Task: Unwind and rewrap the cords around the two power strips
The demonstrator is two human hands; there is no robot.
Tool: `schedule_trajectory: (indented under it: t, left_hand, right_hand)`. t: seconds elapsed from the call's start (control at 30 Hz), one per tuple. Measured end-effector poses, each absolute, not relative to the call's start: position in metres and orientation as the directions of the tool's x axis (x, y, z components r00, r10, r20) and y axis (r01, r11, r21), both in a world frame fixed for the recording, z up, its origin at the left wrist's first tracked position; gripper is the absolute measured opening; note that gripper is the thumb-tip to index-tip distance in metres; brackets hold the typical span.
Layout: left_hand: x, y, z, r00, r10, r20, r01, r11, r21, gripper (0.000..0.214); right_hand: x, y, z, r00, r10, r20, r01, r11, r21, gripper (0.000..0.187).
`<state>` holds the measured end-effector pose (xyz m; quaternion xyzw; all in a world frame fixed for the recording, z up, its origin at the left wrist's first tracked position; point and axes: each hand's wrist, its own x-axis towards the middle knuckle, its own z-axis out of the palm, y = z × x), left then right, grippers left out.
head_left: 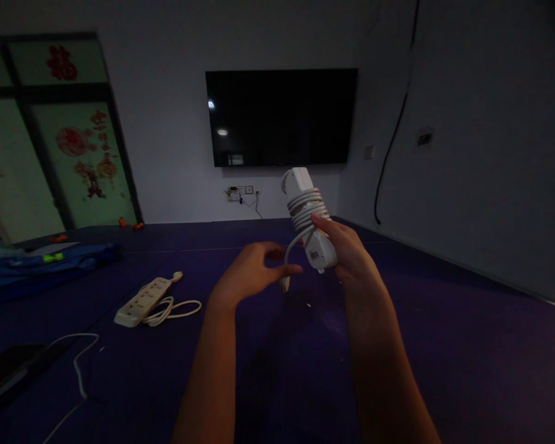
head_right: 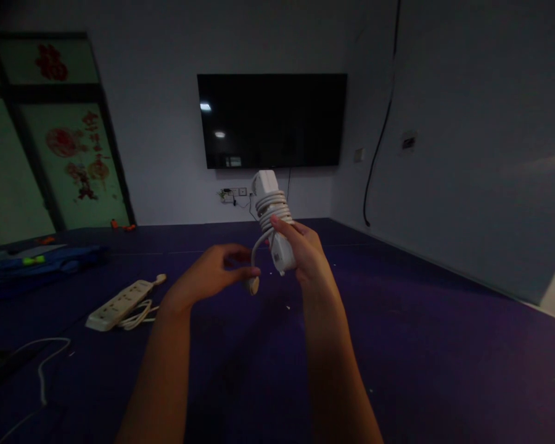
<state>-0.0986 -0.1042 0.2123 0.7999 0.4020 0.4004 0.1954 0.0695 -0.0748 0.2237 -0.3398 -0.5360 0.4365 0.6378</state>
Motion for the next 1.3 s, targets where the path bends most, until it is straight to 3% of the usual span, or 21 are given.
schedule_trajectory:
  t: [0.33, 0.8, 1.07, 1.3]
  left_hand:
    - [-0.092, -0.092, 0.203, 0.421, 0.776, 0.469, 0.563, -0.629, 0.536, 0.029]
    - [-0.093, -0.098, 0.208, 0.361, 0.775, 0.518, 0.629, -0.613, 0.479, 0.027]
    - [-0.097, -0.1, 0.211, 0.234, 0.817, 0.527, 0.654, -0.533, 0.537, 0.026]
    - [-0.104, -0.102, 0.215, 0.13, 0.752, 0.646, 0.65, -0.557, 0.517, 0.024]
  right_hand:
    - [0.073, -0.075, 0.223, 0.038, 0.915, 0.401, -0.192, 0.4, -0.896, 0.034]
    - [0.076, -0.073, 0.221, 0.08, 0.917, 0.391, -0.165, 0.399, -0.902, 0.034]
    - [0.079, -0.069, 0.22, 0.121, 0.918, 0.379, -0.152, 0.394, -0.906, 0.033]
    - [0.082, -0.068, 0.219, 0.082, 0.916, 0.393, -0.101, 0.4, -0.911, 0.034]
